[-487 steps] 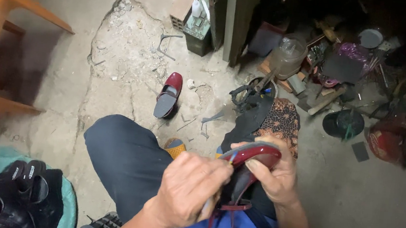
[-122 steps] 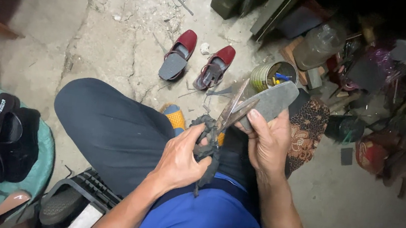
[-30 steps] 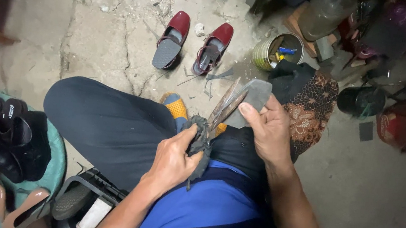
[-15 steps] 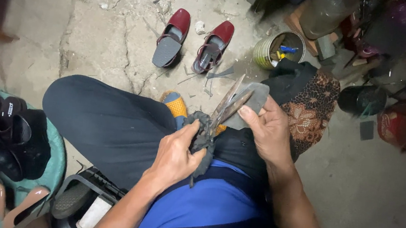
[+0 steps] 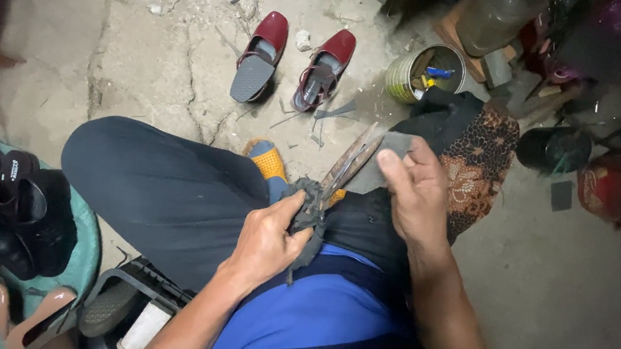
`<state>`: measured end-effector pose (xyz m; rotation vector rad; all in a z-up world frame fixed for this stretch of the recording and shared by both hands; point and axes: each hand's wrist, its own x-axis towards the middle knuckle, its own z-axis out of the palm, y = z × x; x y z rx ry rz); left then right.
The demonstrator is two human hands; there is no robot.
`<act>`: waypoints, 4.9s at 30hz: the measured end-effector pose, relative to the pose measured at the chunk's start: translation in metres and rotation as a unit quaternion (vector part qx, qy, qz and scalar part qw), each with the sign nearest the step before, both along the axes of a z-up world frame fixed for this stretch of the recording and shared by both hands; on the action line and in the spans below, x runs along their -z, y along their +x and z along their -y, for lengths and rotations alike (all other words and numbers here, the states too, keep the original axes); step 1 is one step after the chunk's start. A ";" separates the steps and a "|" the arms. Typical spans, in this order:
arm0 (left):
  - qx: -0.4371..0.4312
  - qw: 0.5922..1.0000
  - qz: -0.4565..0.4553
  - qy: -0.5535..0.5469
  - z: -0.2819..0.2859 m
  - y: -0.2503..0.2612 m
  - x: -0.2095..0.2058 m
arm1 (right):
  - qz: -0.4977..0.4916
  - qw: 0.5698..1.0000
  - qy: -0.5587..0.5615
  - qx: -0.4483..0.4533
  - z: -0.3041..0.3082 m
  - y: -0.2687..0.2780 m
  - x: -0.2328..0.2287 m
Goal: Applying adhesive and trimming a new rubber heel tip on a high-heeled shoe.
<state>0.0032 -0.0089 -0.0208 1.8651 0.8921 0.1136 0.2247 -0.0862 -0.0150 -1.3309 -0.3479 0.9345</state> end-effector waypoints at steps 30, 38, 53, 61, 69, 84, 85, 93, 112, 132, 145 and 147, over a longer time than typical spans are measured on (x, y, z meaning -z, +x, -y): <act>0.000 1.000 0.006 0.011 0.002 0.008 -0.006 | 0.059 0.994 -0.049 -0.078 0.006 -0.006 -0.004; 0.020 0.999 0.016 0.028 0.004 -0.003 0.012 | 0.055 0.994 -0.039 -0.080 0.008 -0.005 0.000; 0.013 1.000 0.024 0.015 0.003 0.004 0.011 | 0.044 0.990 -0.060 -0.120 0.016 -0.001 0.012; 0.003 1.000 0.010 -0.027 0.001 0.006 0.012 | 0.038 0.990 -0.070 -0.117 0.020 -0.002 0.030; -0.073 0.991 -0.060 -0.090 -0.018 0.022 -0.016 | -0.014 1.000 -0.015 0.000 0.017 -0.001 0.011; 0.080 0.974 -0.211 0.013 -0.058 0.118 0.104 | 0.063 0.939 -0.039 0.337 0.066 0.085 0.031; 0.085 0.972 -0.218 0.013 -0.060 0.130 0.116 | 0.073 0.934 -0.040 0.349 0.063 0.085 0.034; 0.125 0.977 -0.137 0.109 -0.043 0.254 0.195 | 0.162 0.925 -0.096 0.329 0.054 0.085 0.020; 0.019 0.951 -0.200 0.233 -0.126 0.200 0.243 | 0.275 0.878 -0.307 0.242 0.075 0.109 0.044; -0.066 0.940 -0.324 0.087 -0.154 0.193 0.270 | 0.096 0.935 -0.180 0.290 0.050 0.101 0.028; -0.171 0.952 0.122 -0.222 -0.100 0.143 -0.025 | 0.063 0.952 -0.027 0.298 0.037 0.072 0.025; -0.110 0.960 0.134 -0.222 -0.090 0.115 -0.026 | 0.056 0.956 -0.126 0.258 0.033 0.077 0.032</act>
